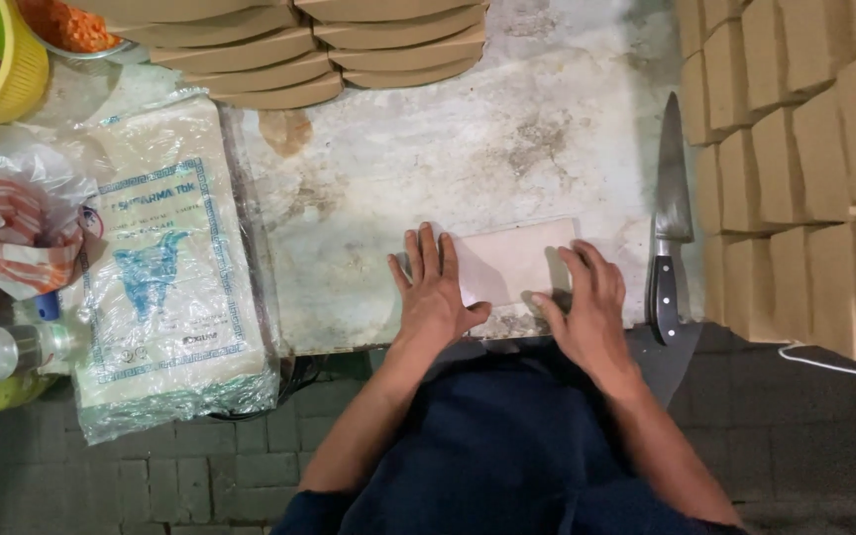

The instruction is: The person repeatedly assembles small cardboard boxes by folding flaps and inserting pre-cut paper liners. They use a knife to trim excess paper and stack the finished boxes on the table.

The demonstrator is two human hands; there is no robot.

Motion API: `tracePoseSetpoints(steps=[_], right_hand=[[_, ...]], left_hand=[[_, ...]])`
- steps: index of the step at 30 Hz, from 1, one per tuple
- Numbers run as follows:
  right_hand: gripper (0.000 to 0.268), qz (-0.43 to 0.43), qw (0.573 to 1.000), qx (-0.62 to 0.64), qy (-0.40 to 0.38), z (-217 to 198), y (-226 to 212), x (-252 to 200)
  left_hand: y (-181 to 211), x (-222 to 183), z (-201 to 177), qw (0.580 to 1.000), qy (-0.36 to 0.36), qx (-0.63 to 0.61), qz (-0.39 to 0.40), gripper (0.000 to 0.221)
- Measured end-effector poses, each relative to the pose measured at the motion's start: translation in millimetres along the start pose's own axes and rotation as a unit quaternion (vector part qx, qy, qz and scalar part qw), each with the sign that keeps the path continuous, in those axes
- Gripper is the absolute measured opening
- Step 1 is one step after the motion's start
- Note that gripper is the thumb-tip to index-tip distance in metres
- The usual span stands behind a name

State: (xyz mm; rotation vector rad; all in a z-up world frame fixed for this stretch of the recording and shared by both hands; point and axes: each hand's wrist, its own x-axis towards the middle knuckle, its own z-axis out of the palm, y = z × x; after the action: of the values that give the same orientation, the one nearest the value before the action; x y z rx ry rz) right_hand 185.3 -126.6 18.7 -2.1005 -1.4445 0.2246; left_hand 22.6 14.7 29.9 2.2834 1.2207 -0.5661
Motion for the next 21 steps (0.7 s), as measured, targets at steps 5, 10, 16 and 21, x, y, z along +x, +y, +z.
tracePoseSetpoints(steps=[5, 10, 16, 21], right_hand=[[0.063, -0.006, 0.997, -0.069, 0.021, 20, 5, -3], [0.067, 0.0, 0.997, -0.072, 0.02, 17, 7, 0], [0.066, 0.004, 0.998, -0.054, 0.013, 14, 7, 3], [0.065, 0.003, 0.999, -0.041, 0.007, 15, 11, 3]], left_hand=[[13, 0, -13, 0.999, 0.001, -0.036, 0.013, 0.119], [26, 5, -21, 0.995, -0.001, -0.095, 0.034, 0.124], [12, 1, -15, 0.994, 0.017, -0.097, 0.043, 0.123], [-30, -21, -24, 0.993, 0.008, -0.119, -0.018, 0.121]])
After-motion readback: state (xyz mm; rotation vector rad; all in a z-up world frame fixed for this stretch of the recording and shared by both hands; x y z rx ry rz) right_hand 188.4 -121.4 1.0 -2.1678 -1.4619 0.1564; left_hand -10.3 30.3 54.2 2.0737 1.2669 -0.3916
